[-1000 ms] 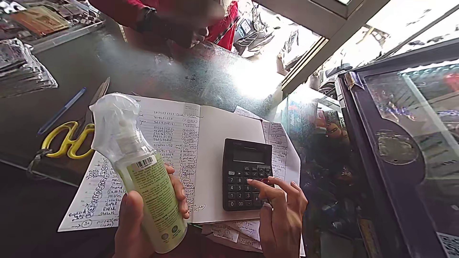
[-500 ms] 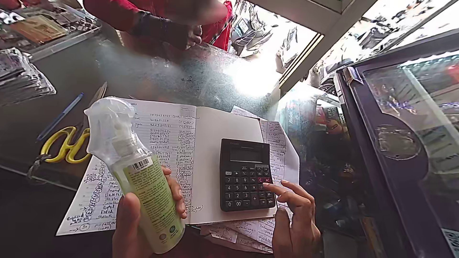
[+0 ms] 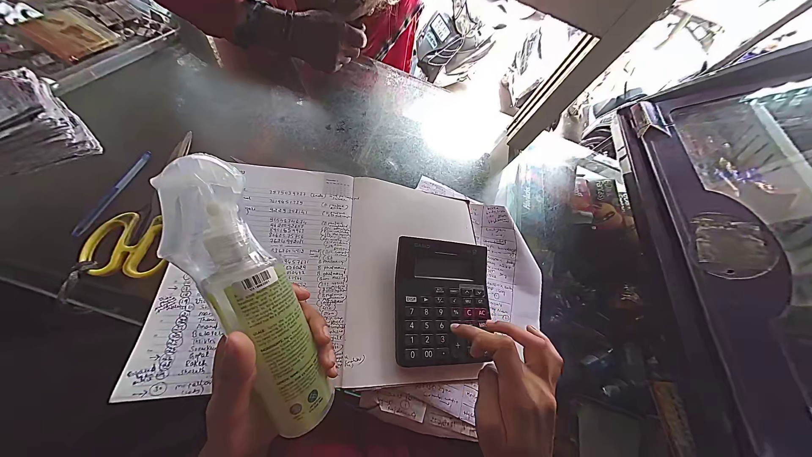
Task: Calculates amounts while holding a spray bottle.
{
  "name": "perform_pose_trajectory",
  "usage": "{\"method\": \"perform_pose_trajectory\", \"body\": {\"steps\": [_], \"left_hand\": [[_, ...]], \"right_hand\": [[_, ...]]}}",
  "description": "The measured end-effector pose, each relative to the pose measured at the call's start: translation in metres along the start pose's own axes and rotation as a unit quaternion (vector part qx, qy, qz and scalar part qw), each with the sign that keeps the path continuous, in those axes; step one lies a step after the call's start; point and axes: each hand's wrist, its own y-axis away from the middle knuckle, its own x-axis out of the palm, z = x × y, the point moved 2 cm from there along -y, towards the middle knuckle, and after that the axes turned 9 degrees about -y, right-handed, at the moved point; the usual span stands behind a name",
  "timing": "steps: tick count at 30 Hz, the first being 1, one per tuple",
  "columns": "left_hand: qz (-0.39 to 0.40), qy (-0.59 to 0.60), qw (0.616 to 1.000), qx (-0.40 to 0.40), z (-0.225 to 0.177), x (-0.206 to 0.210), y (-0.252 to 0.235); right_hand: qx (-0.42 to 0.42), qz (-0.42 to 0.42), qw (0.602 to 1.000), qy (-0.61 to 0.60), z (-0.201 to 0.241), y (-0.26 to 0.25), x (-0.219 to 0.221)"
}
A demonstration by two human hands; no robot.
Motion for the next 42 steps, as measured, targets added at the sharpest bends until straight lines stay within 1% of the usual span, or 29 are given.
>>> {"method": "perform_pose_trajectory", "body": {"steps": [2, 5, 7, 9, 11, 14, 15, 17, 20, 25, 31, 33, 35, 38, 40, 42], "left_hand": [[0.003, 0.001, 1.0, -0.001, 0.0, 0.0, 0.0], [0.004, -0.002, 1.0, 0.003, 0.0, 0.0, 0.0], [0.007, -0.005, 1.0, 0.004, -0.001, 0.0, 0.0], [0.007, 0.0, 1.0, 0.004, -0.001, 0.0, -0.001], [0.008, 0.001, 1.0, 0.003, -0.001, 0.0, -0.001], [0.008, 0.003, 1.0, 0.003, -0.001, 0.0, 0.0], [0.007, 0.001, 1.0, 0.004, -0.001, 0.0, 0.0], [0.006, -0.004, 1.0, 0.006, -0.001, 0.0, 0.0], [0.006, -0.006, 1.0, 0.005, 0.0, 0.0, 0.0], [0.008, -0.001, 1.0, 0.009, 0.0, 0.0, 0.0], [0.008, -0.002, 1.0, 0.002, 0.0, -0.001, 0.0], [0.009, -0.001, 1.0, 0.002, 0.0, 0.0, 0.001], [0.013, 0.002, 1.0, 0.002, 0.0, -0.001, 0.0], [0.01, 0.0, 1.0, 0.001, 0.0, -0.001, 0.0], [0.01, -0.003, 1.0, 0.0, 0.0, -0.001, 0.0], [0.016, -0.002, 1.0, 0.001, 0.0, -0.001, -0.001]], "right_hand": [[-0.008, -0.016, 0.999, -0.044, -0.002, 0.002, -0.002], [-0.071, -0.036, 0.991, -0.105, 0.005, 0.007, -0.001], [-0.112, -0.019, 0.987, -0.112, 0.013, 0.011, 0.005], [-0.132, 0.018, 0.987, -0.09, 0.018, 0.014, 0.014], [-0.124, 0.028, 0.989, -0.081, 0.019, 0.013, 0.014], [-0.09, -0.028, 0.991, -0.097, 0.014, 0.012, 0.001], [-0.083, -0.039, 0.992, -0.085, 0.01, 0.012, -0.003], [-0.068, -0.029, 0.996, -0.059, 0.005, 0.012, -0.003], [-0.055, 0.01, 0.998, -0.034, 0.004, 0.01, -0.002], [-0.048, -0.023, 0.997, -0.052, 0.002, -0.001, 0.0], [-0.022, 0.008, 1.0, -0.021, 0.002, -0.005, 0.012], [-0.026, -0.001, 0.999, -0.042, 0.004, -0.004, 0.01], [-0.048, -0.005, 0.997, -0.059, 0.007, -0.002, 0.01], [-0.061, 0.02, 0.996, -0.056, 0.011, 0.0, 0.015], [-0.053, -0.006, 0.996, -0.071, 0.009, 0.001, 0.007], [-0.054, -0.073, 0.992, -0.09, 0.004, 0.003, -0.005]]}}
